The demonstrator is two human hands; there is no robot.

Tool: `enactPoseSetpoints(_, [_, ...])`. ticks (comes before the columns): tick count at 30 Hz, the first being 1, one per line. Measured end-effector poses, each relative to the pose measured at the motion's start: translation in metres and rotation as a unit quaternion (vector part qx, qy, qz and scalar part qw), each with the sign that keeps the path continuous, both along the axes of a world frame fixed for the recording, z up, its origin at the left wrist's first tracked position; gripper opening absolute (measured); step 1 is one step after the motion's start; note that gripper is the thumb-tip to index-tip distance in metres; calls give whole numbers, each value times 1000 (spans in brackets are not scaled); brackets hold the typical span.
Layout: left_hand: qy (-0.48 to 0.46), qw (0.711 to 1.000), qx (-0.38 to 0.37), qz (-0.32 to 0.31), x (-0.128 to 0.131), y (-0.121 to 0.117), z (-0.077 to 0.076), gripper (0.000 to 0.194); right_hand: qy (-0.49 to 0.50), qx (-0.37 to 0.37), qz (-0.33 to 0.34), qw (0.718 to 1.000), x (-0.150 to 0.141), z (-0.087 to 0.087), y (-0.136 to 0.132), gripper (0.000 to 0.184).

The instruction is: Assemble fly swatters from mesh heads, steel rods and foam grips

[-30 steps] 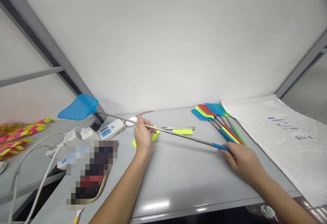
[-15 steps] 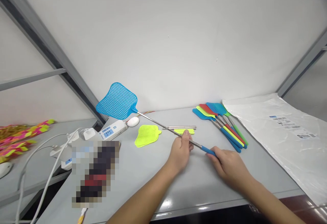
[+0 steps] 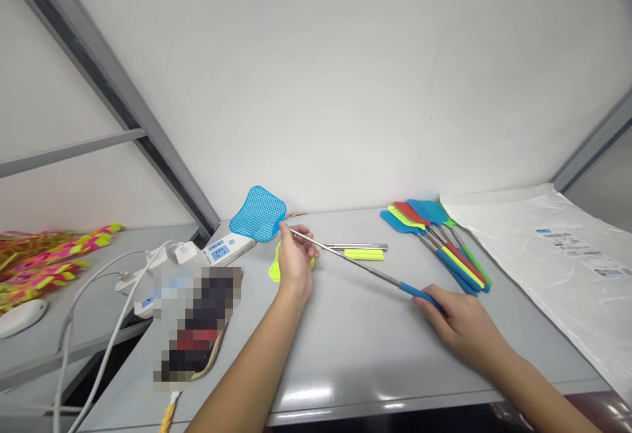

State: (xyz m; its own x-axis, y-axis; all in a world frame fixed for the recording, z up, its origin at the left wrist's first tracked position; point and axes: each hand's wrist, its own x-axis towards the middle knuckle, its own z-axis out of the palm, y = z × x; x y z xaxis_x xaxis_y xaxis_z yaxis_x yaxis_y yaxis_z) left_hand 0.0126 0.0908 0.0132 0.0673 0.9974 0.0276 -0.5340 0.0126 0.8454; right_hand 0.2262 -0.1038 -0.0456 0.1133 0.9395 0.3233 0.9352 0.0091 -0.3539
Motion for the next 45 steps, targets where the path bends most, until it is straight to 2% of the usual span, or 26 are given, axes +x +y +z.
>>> enactPoseSetpoints(3, [-26, 999, 12, -26, -1, -3, 2, 40, -4, -12, 13, 1000, -2, 0, 0, 29])
enactPoseSetpoints(5, [-67, 998, 1, 3, -6, 1, 4, 42, -2, -14, 21, 1000, -3, 1, -1, 27])
enactPoseSetpoints(8, [-107, 991, -13, 83, -17, 11, 8, 44, -10, -14, 37, 999, -3, 2, -1, 26])
enactPoseSetpoints(10, [-108, 987, 9, 116, -19, 15, 8, 41, -20, -13, 40, 999, -3, 2, 0, 27])
enactPoseSetpoints(13, [-82, 987, 56, 125, -10, 8, 4, 34, -43, -5, 33, 999, -8, 0, 2, 30])
enactPoseSetpoints(16, [-25, 990, 97, 99, 12, -18, -4, 32, -61, -8, 38, 997, -19, 0, 6, 33])
enactPoseSetpoints(18, [20, 993, 110, 49, 29, -42, -10, 30, -46, -21, 40, 998, -30, 1, 9, 32])
enactPoseSetpoints(20, [25, 993, 114, -25, 41, -62, -13, 33, -16, -40, 41, 998, -41, 2, 13, 31])
enactPoseSetpoints(22, [25, 992, 115, -52, 46, -72, -14, 35, 21, -62, 43, 997, -51, 3, 17, 31])
enactPoseSetpoints(24, [23, 992, 106, -59, 45, -72, -13, 38, 62, -84, 40, 994, -60, 5, 20, 34])
enactPoseSetpoints(29, [14, 995, 83, -55, 37, -52, -10, 43, 168, -117, 41, 978, -80, 13, 31, 41])
enactPoseSetpoints(34, [57, 990, 99, -82, 30, -44, -17, 51, 227, -118, 42, 966, -78, 24, 37, 33])
enactPoseSetpoints(37, [119, 968, 139, -170, 30, -49, -26, 55, 224, -80, -21, 971, -58, 25, 31, 31])
enactPoseSetpoints(39, [178, 939, 176, -235, 31, -53, -30, 54, 175, -40, -94, 979, -36, 25, 26, 33])
enactPoseSetpoints(41, [242, 905, 221, -271, 31, -56, -32, 50, 103, -10, -175, 979, -8, 27, 21, 34])
enactPoseSetpoints(43, [303, 870, 264, -285, 30, -58, -31, 44, 35, -5, -267, 963, 21, 31, 19, 35])
enactPoseSetpoints(45, [346, 843, 293, -291, 28, -57, -29, 39, -5, -32, -340, 940, 45, 37, 18, 37])
